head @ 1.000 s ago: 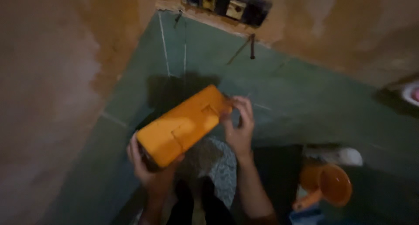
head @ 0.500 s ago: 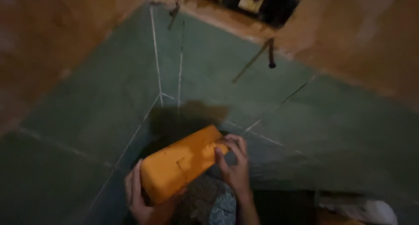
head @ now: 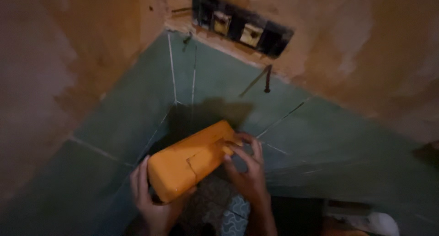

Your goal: The person inserts wall anchors into a tiled wall corner, handles a plastic soap holder, and mounts it onto the wall.

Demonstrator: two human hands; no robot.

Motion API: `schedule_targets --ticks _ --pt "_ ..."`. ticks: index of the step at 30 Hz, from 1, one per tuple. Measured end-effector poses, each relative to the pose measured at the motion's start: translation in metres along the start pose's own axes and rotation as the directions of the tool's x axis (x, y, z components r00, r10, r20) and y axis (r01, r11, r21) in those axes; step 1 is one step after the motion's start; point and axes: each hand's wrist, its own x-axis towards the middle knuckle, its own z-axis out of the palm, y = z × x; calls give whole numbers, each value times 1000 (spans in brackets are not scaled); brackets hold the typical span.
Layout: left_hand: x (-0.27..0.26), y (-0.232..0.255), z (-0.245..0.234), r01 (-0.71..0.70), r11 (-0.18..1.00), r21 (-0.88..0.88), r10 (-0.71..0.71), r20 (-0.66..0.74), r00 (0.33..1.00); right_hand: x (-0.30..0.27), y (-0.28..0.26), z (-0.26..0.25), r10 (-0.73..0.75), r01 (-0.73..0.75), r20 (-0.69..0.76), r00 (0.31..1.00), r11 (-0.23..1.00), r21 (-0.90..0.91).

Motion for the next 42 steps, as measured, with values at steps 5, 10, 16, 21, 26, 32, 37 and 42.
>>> schedule_targets --ticks 5,10,16,21,26,32,37,42 --pt "17 21 -12 -81 996 24 81 -16 997 24 -34 -33 42 -35 -58 997 991 129" --pt "33 36 -20 -63 993 104 65 -15 998 72 -87 -58 77 -76 -150 986 997 10" --pt "49 41 -20 -23 998 64 22 13 1000 128 -131 -64 248 -251 -42 968 959 -131" --pt "61 43 -22 -63 993 103 58 48 997 144 -129 -63 218 -239 -102 971 918 -316" --pt "67 48 -21 -59 993 106 54 51 997 147 -120 -63 215 -244 -117 969 900 -361" --pt "67 55 -25 -84 992 94 79 52 996 153 -125 -75 243 -233 -38 969 856 -462" --pt "59 69 -45 -117 989 91 115 22 993 145 -138 -93 65 -79 -47 997 904 -421" --pt "40 89 -73 -83 994 76 83 -1 997 96 -126 -98 274 -274 -20 962 960 -49"
